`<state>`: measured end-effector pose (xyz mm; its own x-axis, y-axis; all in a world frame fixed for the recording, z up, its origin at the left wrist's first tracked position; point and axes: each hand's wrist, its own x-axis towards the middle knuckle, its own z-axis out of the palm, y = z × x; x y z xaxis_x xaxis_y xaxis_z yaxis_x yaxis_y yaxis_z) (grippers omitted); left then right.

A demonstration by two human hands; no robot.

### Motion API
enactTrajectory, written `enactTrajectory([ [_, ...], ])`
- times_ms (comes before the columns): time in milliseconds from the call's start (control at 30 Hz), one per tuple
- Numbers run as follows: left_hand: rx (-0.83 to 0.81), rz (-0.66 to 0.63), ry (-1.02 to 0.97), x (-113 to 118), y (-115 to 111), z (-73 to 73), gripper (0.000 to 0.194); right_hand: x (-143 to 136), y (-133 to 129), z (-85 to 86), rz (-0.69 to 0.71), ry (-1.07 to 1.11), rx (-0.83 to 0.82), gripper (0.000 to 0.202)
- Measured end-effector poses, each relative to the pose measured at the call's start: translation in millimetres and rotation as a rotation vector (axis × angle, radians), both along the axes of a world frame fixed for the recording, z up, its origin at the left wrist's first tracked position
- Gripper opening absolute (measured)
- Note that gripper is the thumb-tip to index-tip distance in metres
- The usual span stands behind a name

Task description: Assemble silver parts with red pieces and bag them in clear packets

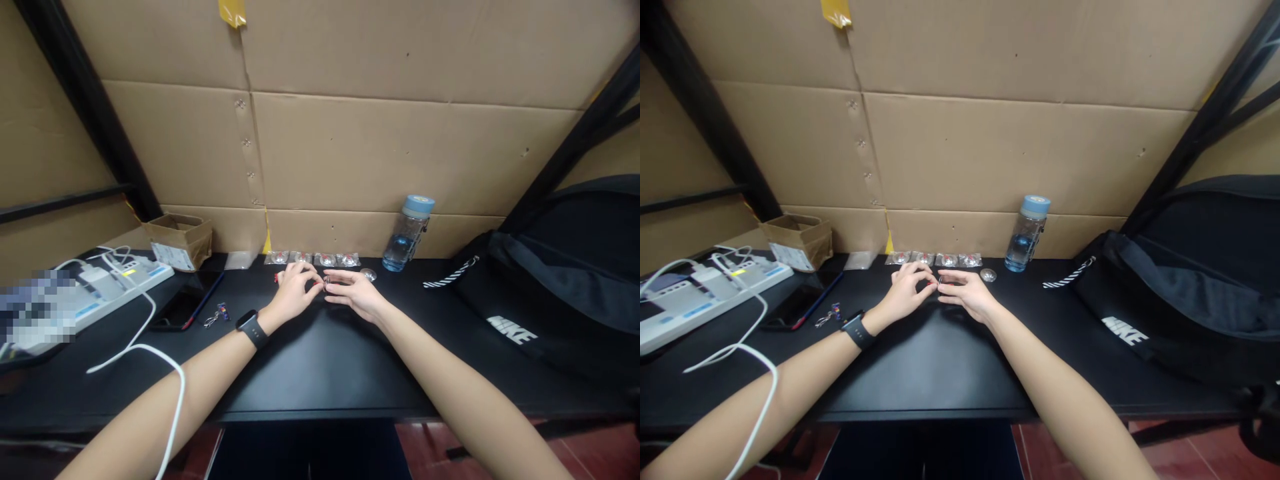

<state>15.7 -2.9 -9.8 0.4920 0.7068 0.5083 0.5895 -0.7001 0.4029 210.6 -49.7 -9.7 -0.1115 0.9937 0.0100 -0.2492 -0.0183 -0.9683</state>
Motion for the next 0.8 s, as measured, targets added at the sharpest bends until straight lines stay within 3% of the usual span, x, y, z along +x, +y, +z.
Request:
enactTrajectory([
  [300, 0.021, 0.004, -0.038, 1, -1, -3.5, 0.013, -4, -2, 1.2, 0.009, -0.006, 0.002, 0.051],
  [467, 0.086, -0.014, -0.006, -7, 8, 10.0, 0.016, -1, 0, -0.3, 0.004, -0.052, 0.025, 0.052],
  [533, 0.144, 0.090, -0.034, -24, 23, 18.7, 0.019, 2, 0, 2.4, -0.016, -0.080, 0.034, 0.050],
  [633, 0.146, 0.434, -0.108, -64, 57, 23.0, 0.022, 9, 0, 9.1, -0.061, -0.127, 0.029, 0.050],
  [700, 0.084, 0.606, -0.102, -93, 78, 17.6, 0.033, 13, -1, 13.1, -0.078, -0.147, 0.029, 0.051],
  [800, -0.043, 0.673, -0.076, -124, 101, 4.1, 0.043, 18, 0, 15.6, -0.066, -0.164, 0.046, 0.050],
])
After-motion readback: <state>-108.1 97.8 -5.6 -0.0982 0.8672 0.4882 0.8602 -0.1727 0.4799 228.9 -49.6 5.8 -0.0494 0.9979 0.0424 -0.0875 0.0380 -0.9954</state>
